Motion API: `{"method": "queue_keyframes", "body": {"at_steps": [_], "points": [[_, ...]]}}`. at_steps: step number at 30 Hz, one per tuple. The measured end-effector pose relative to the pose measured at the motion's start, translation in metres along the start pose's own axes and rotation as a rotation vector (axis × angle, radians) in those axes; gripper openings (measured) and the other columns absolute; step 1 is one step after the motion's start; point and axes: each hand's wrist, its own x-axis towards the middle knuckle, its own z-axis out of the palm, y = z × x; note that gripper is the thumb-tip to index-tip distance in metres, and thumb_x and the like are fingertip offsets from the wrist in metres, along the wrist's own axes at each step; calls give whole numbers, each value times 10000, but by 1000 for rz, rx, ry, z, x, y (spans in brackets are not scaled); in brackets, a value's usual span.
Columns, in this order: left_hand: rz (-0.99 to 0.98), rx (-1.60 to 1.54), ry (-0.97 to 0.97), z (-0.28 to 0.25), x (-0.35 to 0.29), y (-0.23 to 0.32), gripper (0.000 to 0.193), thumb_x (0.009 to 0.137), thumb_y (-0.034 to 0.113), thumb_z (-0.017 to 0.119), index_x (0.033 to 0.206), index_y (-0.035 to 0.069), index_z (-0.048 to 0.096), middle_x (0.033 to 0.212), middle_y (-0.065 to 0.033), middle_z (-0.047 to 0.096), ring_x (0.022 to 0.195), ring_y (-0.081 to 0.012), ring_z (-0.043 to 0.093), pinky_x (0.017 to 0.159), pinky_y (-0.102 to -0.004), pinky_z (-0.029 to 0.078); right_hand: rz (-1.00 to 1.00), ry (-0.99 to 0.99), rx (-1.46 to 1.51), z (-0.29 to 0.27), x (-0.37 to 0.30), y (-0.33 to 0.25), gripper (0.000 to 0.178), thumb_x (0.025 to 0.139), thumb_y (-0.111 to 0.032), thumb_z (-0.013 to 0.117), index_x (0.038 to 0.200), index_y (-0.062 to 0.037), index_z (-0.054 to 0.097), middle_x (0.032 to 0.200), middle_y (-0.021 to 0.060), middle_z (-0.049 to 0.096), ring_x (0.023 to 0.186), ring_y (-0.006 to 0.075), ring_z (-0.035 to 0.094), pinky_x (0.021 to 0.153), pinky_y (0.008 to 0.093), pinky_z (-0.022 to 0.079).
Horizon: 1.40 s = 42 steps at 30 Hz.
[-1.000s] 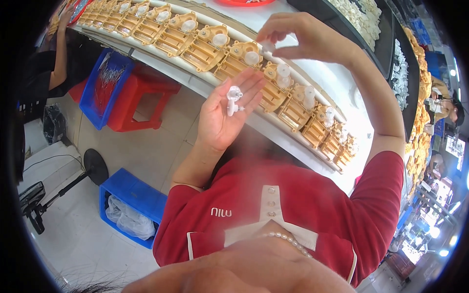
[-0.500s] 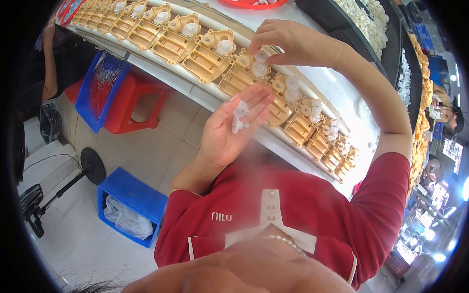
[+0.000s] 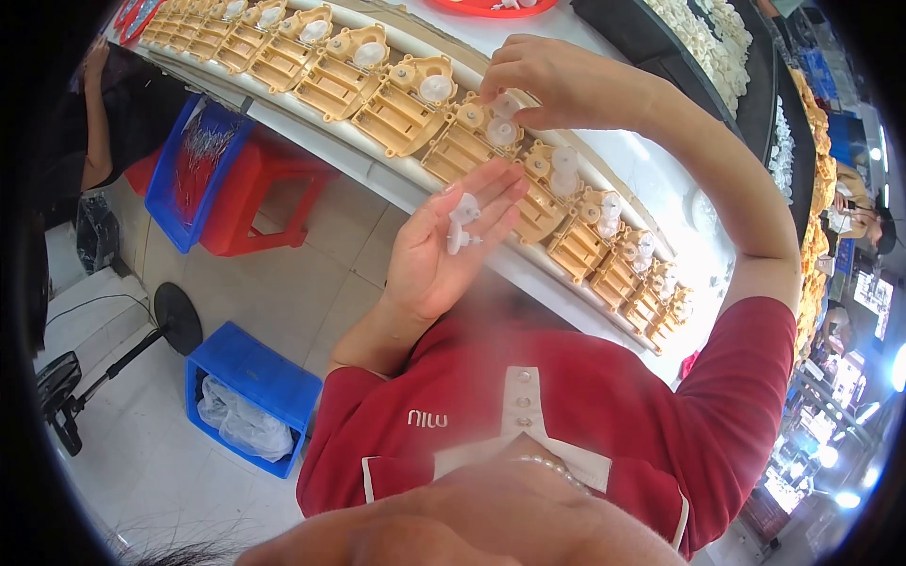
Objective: The person assembles small white plastic parts into larger gold-colored plastic components by hand, placing them together on a production tray.
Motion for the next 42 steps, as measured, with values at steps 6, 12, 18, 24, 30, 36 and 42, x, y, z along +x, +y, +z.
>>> {"method": "queue_keyframes", "body": {"at_steps": [6, 12, 18, 24, 30, 36, 42], "points": [[2, -17, 4, -2, 0, 0, 439, 934, 210, 387, 1309, -18, 369, 1323, -129, 426, 1262, -238, 371, 1054, -349, 276, 6, 8, -45, 0, 2, -6, 288, 690, -27, 682, 955, -35, 569, 948, 87, 544, 967, 251, 505, 851, 346, 431], [-4, -40, -12, -3, -1, 0, 395, 940, 210, 412, 1280, 7, 416, 1287, -91, 459, 1234, -208, 399, 1037, -333, 292, 51, -9, -86, 0, 3, -10, 290, 686, -39, 685, 946, -35, 556, 942, 86, 534, 962, 251, 507, 850, 351, 429], [-11, -56, -10, -3, 0, -1, 392, 937, 201, 420, 1277, 5, 417, 1280, -96, 463, 1232, -208, 403, 1034, -331, 298, 44, 13, -70, 0, 4, -6, 269, 691, -54, 695, 932, -32, 579, 915, 90, 544, 941, 250, 517, 835, 348, 434], [-13, -77, -10, -4, 1, -1, 394, 936, 192, 422, 1277, -3, 413, 1271, -109, 464, 1228, -213, 407, 1041, -337, 298, 24, -31, -16, -5, 5, -5, 262, 706, -71, 701, 954, -31, 627, 928, 88, 566, 908, 249, 538, 811, 348, 442], [-2, -85, -9, -4, 1, -1, 402, 940, 189, 411, 1283, -18, 393, 1266, -136, 460, 1231, -228, 406, 1046, -345, 302, 21, -18, 31, -4, 2, -1, 291, 714, -73, 700, 996, -46, 633, 950, 82, 573, 919, 241, 544, 813, 344, 445], [14, -52, -31, 3, -5, 4, 452, 945, 211, 376, 1320, -38, 330, 1306, -183, 419, 1260, -266, 375, 1049, -364, 308, 49, -5, 66, 1, 2, 0, 291, 717, -82, 701, 1002, -73, 645, 952, 77, 574, 916, 235, 544, 815, 342, 442], [68, -85, 31, 8, -1, 12, 509, 966, 319, 309, 1334, -33, 322, 1336, -217, 392, 1270, -307, 363, 1047, -405, 310, -30, 99, -34, -4, -1, -1, 304, 697, -96, 722, 989, -63, 645, 943, 76, 584, 892, 235, 560, 775, 331, 456]]}}
